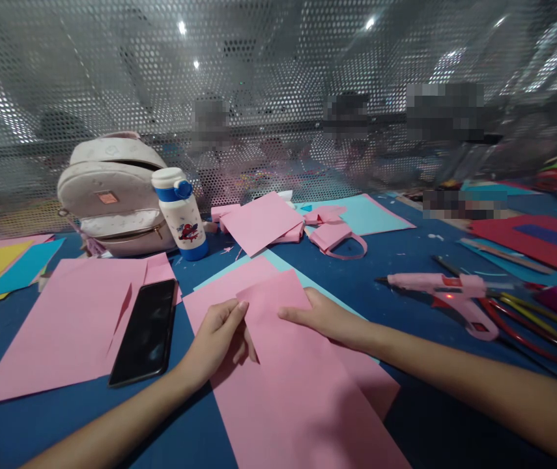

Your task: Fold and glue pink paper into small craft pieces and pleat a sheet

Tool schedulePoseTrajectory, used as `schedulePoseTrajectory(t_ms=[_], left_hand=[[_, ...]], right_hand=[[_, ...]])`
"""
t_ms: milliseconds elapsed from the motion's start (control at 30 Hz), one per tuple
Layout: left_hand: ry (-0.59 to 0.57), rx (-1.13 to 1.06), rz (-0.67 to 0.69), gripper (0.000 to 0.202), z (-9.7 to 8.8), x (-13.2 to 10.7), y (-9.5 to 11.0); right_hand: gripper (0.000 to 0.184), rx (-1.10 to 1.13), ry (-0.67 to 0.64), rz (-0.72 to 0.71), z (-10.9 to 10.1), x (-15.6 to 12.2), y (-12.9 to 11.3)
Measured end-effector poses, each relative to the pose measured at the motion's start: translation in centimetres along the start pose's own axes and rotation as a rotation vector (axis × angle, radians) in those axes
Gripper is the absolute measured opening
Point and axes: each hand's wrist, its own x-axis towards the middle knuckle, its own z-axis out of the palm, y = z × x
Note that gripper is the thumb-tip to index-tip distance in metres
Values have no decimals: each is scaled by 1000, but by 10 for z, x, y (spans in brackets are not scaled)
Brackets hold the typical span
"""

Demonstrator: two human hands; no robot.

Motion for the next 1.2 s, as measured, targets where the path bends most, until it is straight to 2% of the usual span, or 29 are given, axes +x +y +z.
schedulePoseTrajectory(t_ms=[100,267,567,967,1200], left_hand=[[-18,1,-8,49,-1,0,1],[-41,6,-22,47,0,-1,1],[-45,17,-29,47,1,-1,0],[1,23,31,35,3,-4,4],[8,14,57,51,3,-4,5]], right_hand=[[52,44,-20,-43,3,1,-2],[61,181,44,-117,7,3,-4],[49,253,36,-60,5,5,0],[53,264,27,-59,4,7,2],[53,271,22,-65,4,7,3]])
